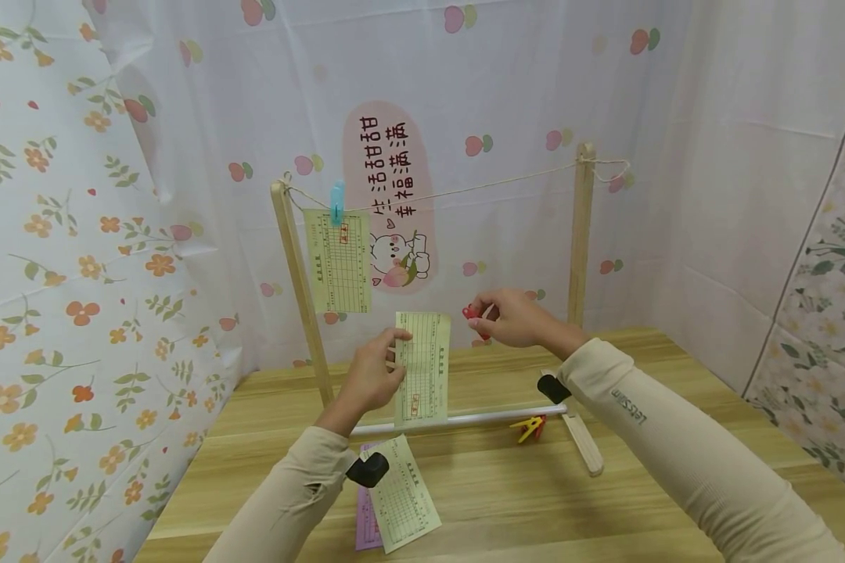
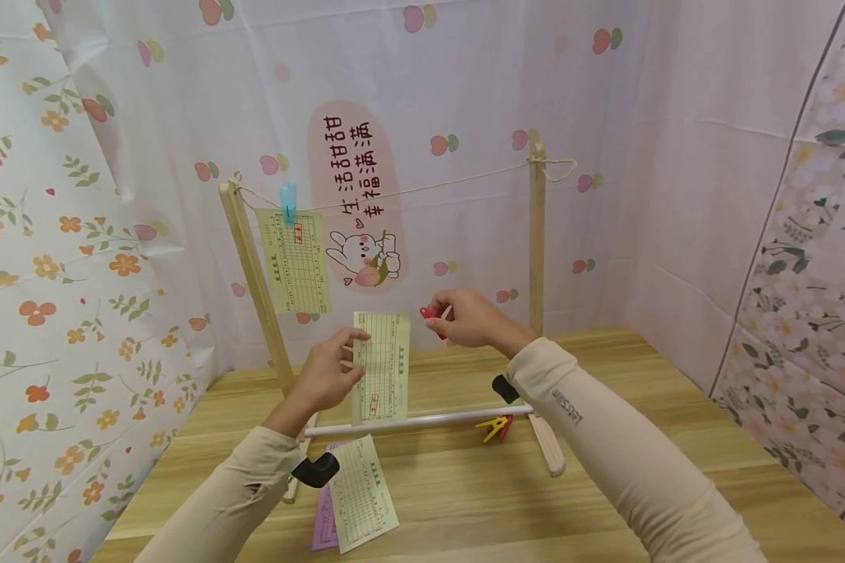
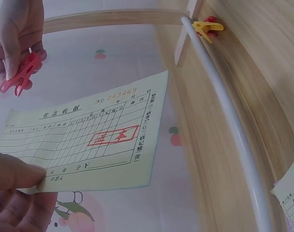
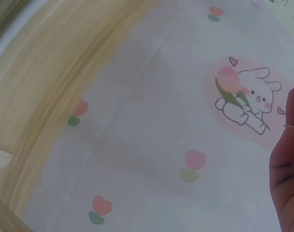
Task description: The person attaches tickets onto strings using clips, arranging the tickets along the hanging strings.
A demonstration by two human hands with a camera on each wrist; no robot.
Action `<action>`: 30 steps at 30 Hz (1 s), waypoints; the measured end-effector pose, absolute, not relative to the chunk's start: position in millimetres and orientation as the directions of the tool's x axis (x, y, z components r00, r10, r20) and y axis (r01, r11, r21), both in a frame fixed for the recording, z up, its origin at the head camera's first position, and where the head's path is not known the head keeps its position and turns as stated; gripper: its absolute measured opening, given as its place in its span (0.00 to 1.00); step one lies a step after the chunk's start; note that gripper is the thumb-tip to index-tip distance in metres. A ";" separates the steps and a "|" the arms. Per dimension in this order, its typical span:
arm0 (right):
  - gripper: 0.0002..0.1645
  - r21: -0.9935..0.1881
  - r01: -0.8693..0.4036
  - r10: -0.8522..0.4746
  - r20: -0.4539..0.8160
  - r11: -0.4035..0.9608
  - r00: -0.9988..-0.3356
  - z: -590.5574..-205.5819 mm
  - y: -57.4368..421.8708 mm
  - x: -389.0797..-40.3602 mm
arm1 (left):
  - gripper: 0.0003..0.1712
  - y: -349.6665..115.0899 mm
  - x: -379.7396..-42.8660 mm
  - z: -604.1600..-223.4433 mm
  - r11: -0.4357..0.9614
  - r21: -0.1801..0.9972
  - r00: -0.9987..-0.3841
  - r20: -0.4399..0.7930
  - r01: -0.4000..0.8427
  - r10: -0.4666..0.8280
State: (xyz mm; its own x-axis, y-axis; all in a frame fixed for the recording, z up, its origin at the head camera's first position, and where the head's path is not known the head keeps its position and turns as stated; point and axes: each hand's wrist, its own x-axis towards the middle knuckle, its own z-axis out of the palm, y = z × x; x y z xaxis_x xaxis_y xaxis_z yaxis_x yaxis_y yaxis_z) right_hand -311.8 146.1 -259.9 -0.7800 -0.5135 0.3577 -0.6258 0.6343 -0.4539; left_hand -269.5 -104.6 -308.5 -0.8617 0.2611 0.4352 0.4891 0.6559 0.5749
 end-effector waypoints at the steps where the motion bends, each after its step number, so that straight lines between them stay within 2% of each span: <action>1: 0.05 -0.454 -0.626 -0.513 0.359 0.634 -0.780 -259.0 146.0 -312.1 | 0.27 -104.3 -269.7 -307.6 0.656 0.576 -0.862 0.435 0.488 0.260; 22: 0.07 -0.421 -0.633 -0.481 0.417 0.650 -0.771 -236.3 139.7 -310.8 | 0.27 -102.9 -277.3 -286.9 0.658 0.539 -0.830 0.495 0.525 0.257; 30: 0.09 -0.405 -0.659 -0.468 0.477 0.634 -0.744 -231.9 137.9 -312.8 | 0.27 -102.0 -282.1 -279.2 0.663 0.516 -0.813 0.520 0.543 0.262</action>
State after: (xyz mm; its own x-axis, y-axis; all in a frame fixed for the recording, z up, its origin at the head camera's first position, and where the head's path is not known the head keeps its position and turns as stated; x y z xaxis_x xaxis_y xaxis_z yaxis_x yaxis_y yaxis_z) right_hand -312.8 137.9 -231.9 -0.7438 -0.4681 0.4771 -0.6588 0.6342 -0.4048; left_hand -282.1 -102.0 -279.2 -0.8133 0.2620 0.5195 0.5429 0.6629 0.5156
